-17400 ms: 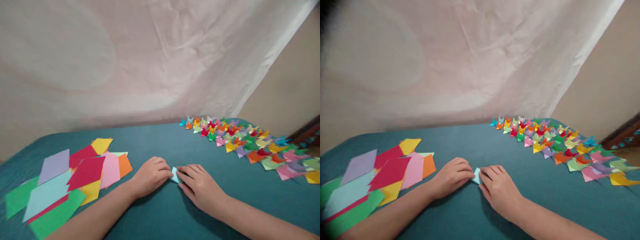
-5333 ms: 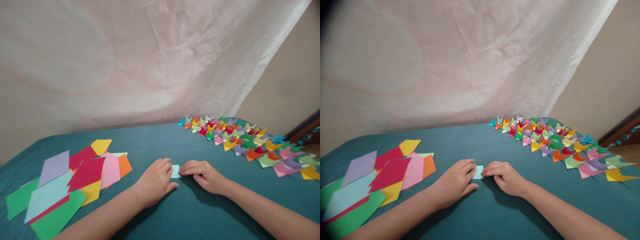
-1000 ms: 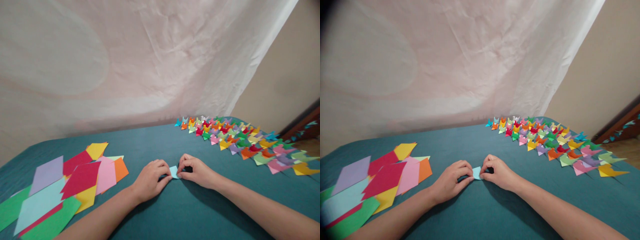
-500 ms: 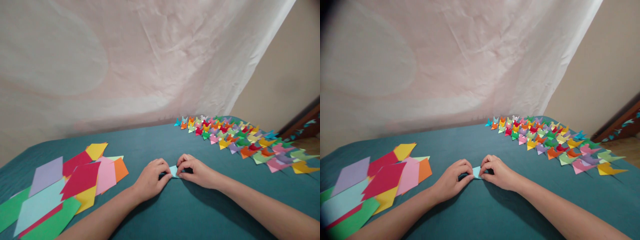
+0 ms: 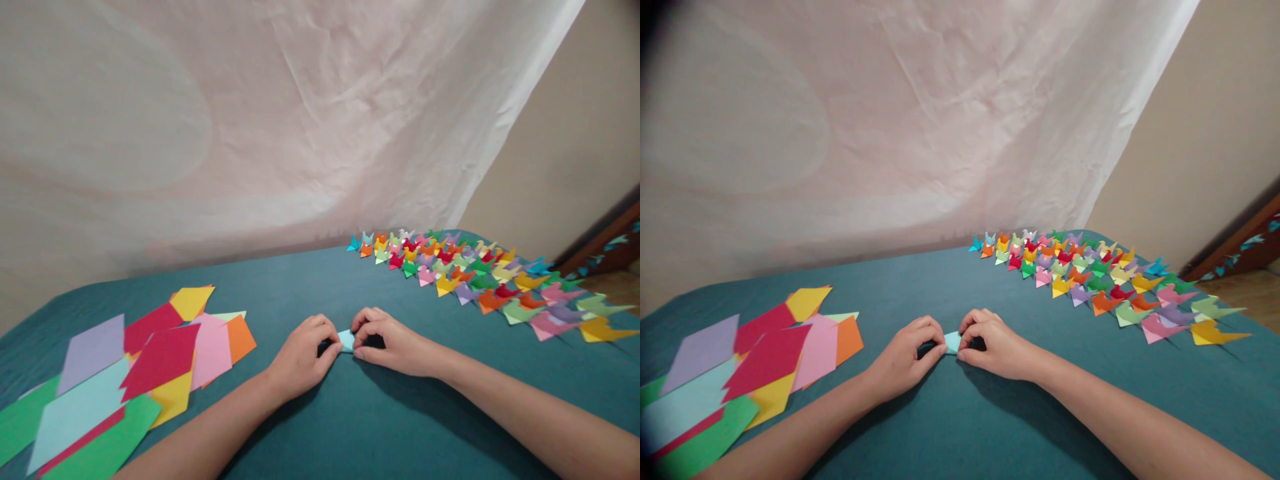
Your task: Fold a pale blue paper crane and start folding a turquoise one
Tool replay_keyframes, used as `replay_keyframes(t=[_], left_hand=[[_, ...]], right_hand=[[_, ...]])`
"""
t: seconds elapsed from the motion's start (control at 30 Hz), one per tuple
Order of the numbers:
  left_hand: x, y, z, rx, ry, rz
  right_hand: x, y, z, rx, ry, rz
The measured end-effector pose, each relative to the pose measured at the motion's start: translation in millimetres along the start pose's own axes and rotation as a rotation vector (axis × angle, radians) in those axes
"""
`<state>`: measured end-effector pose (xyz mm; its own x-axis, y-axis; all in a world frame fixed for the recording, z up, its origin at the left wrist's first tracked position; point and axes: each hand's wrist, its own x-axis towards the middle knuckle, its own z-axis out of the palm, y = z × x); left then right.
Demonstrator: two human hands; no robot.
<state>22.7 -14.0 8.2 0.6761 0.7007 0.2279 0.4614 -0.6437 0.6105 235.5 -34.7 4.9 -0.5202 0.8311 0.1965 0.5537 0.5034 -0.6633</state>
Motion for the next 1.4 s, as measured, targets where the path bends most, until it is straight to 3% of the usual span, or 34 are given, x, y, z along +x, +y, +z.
replay_keyframes(t=[0.43,0.7,0.93,1.2,1.4], left_hand=[[0,1,1.6,0.099,0.050,0.003],[-15,29,8.1,0.549,-0.014,0.201],[-34,47,28.6,0.700,-0.072,0.060],[-34,44,29.3,0.666,-0.133,-0.005],[-33,45,27.3,0.676,-0.166,-0.015]], right_hand=[[4,-2,13,-0.054,0.108,0.092],[5,-1,14,-0.052,0.115,0.105],[5,0,16,-0.057,0.134,0.090],[3,-2,12,-0.078,0.115,0.065],[-4,6,4,0.018,0.113,-0.053]])
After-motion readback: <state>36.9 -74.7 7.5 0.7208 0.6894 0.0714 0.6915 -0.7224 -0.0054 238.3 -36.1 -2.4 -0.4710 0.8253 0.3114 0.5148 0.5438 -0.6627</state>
